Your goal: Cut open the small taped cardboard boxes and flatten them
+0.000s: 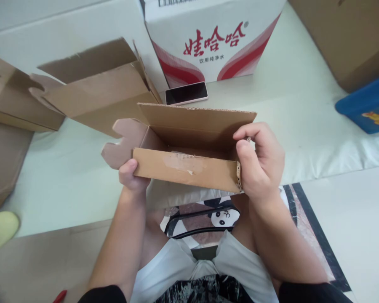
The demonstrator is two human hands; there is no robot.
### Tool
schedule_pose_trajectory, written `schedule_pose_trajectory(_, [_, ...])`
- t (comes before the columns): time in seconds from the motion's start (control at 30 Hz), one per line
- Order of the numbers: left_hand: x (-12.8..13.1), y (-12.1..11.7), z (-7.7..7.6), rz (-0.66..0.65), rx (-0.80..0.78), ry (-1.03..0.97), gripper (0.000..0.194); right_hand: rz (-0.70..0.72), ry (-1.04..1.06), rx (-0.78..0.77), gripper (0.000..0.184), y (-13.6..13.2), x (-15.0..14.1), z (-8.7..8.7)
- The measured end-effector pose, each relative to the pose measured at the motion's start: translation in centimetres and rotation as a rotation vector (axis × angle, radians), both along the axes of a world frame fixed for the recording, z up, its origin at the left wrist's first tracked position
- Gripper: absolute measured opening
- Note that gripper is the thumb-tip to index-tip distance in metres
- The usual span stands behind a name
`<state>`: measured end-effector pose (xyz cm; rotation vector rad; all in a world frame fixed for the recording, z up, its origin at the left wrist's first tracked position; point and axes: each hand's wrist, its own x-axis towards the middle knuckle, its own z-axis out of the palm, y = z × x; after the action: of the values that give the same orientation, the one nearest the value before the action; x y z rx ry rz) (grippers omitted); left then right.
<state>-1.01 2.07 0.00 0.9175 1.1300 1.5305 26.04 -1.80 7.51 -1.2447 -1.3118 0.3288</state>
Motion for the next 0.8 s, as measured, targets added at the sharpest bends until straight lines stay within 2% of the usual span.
schedule_pose_trajectory(0.2, [0.1,-0.1,0.2,-0.029,-0.008,0.003,0.066,0.02,0.034,0.048,0.011,0.1,-0.1,-0.5])
schedule_pose_trajectory(0.6, [-0.3,-0.2,-0.1,0.024,0.011,0.033,0.061,-0.001,0.09,0.133,0.01,0.5,-0.1,-1.2])
schedule_pose_trajectory(0.8, [-0.1,0.0,0.0,0.04,0.023,0.043,0.058,-0.008,0.175,0.167,0.017,1.2,0.0,-2.1])
